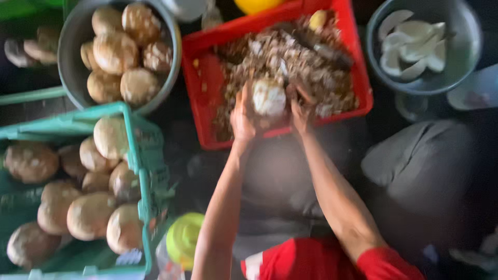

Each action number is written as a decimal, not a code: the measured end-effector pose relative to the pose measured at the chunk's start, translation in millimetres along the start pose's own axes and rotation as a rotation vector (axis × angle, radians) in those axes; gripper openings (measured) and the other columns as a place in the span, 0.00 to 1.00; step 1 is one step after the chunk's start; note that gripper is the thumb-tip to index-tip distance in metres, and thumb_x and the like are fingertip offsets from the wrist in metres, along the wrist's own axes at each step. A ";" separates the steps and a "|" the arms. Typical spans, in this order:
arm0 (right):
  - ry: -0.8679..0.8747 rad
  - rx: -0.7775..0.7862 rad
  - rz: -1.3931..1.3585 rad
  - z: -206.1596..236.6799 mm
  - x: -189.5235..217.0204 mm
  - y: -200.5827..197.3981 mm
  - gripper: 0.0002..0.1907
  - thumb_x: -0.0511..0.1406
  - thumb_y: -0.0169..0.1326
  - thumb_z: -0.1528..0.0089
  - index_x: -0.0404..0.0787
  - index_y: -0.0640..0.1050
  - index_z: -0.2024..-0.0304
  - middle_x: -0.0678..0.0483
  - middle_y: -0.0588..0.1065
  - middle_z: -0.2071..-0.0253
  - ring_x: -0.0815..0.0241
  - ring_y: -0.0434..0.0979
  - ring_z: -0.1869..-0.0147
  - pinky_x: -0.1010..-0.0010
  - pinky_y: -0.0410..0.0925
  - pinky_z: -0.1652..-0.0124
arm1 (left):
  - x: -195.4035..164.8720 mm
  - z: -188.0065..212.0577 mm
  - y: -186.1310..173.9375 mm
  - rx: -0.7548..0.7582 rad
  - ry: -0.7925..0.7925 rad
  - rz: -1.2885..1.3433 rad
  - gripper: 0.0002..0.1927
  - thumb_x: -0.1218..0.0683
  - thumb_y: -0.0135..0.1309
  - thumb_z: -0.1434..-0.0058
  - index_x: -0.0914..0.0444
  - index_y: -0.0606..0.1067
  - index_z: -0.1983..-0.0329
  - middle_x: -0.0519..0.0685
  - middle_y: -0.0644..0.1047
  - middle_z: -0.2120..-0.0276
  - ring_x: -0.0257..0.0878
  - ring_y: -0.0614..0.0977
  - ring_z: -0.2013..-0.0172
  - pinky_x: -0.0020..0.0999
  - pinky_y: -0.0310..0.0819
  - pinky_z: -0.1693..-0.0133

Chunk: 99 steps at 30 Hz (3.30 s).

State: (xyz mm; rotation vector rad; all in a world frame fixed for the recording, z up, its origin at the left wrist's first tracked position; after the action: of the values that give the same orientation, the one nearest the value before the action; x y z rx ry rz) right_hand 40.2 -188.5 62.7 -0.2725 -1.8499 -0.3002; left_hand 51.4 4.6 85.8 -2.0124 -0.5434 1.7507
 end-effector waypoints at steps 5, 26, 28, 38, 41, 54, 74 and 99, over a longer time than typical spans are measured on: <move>-0.040 0.200 0.336 -16.0 43.1 15.7 0.16 0.43 0.57 0.31 0.37 0.82 0.51 0.54 0.80 0.59 0.63 0.81 0.54 0.67 0.72 0.53 | -28.4 0.6 -14.4 -0.205 0.103 -0.152 0.48 0.44 0.73 0.53 0.59 0.65 0.31 0.60 0.77 0.47 0.56 0.84 0.54 0.48 0.81 0.57; 0.235 0.102 -0.052 -17.0 -41.0 -4.1 0.17 0.38 0.57 0.32 0.34 0.79 0.44 0.53 0.80 0.47 0.63 0.78 0.43 0.71 0.71 0.44 | -53.5 -7.6 -27.4 0.014 0.445 -0.307 0.53 0.48 0.72 0.56 0.56 0.62 0.25 0.63 0.71 0.35 0.60 0.78 0.40 0.49 0.76 0.42; 0.331 0.097 -0.097 -16.2 -49.5 -9.6 0.16 0.38 0.58 0.29 0.33 0.81 0.44 0.52 0.80 0.51 0.63 0.75 0.46 0.69 0.69 0.46 | -69.6 -3.3 -36.4 0.056 0.579 -0.404 0.55 0.47 0.73 0.57 0.58 0.61 0.26 0.65 0.68 0.32 0.62 0.75 0.38 0.52 0.72 0.39; -0.349 0.311 0.303 -15.4 35.4 13.5 0.06 0.39 0.59 0.30 0.46 0.83 0.59 0.56 0.83 0.55 0.61 0.79 0.46 0.66 0.73 0.46 | -22.1 -11.4 -13.2 -0.062 0.067 0.110 0.41 0.39 0.62 0.47 0.62 0.67 0.34 0.57 0.77 0.46 0.52 0.83 0.48 0.44 0.81 0.50; -0.507 0.452 0.600 -23.9 61.4 44.2 0.07 0.39 0.61 0.35 0.46 0.85 0.58 0.49 0.81 0.55 0.55 0.77 0.53 0.66 0.73 0.54 | -16.5 -12.3 -10.5 -0.043 0.077 -0.005 0.39 0.42 0.66 0.44 0.61 0.69 0.33 0.56 0.78 0.47 0.52 0.84 0.51 0.44 0.82 0.53; -0.063 0.551 0.272 -50.8 51.2 48.0 0.15 0.45 0.56 0.30 0.41 0.82 0.61 0.55 0.80 0.61 0.59 0.80 0.56 0.61 0.73 0.51 | -34.9 -4.5 -18.9 -0.232 0.278 -0.151 0.47 0.43 0.72 0.57 0.69 0.66 0.38 0.63 0.75 0.50 0.60 0.80 0.53 0.49 0.78 0.56; 0.007 0.358 0.216 -40.1 -5.7 19.5 0.12 0.38 0.60 0.31 0.35 0.83 0.56 0.50 0.77 0.65 0.59 0.74 0.63 0.69 0.67 0.62 | -34.1 -1.7 -19.8 -0.246 0.100 0.021 0.27 0.47 0.56 0.41 0.62 0.71 0.41 0.59 0.79 0.52 0.56 0.84 0.53 0.46 0.79 0.53; -0.690 0.607 0.553 -57.0 87.3 81.8 0.06 0.40 0.63 0.32 0.47 0.86 0.59 0.55 0.79 0.60 0.62 0.77 0.58 0.70 0.72 0.60 | -1.7 2.1 -2.2 -0.213 0.149 -0.145 0.44 0.48 0.71 0.59 0.64 0.68 0.38 0.60 0.77 0.51 0.58 0.82 0.54 0.48 0.78 0.58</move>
State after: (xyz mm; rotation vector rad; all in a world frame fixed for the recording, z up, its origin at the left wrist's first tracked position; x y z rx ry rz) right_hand 93.4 -128.0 167.9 -0.4825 -2.3252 0.8223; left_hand 49.1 5.7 88.2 -2.1648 -0.8338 1.4979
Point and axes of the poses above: each hand's wrist, its own z-axis away from the middle knuckle, its own y-axis out of the palm, x = y × z, the point moved 8 cm from there along -z, towards the middle knuckle
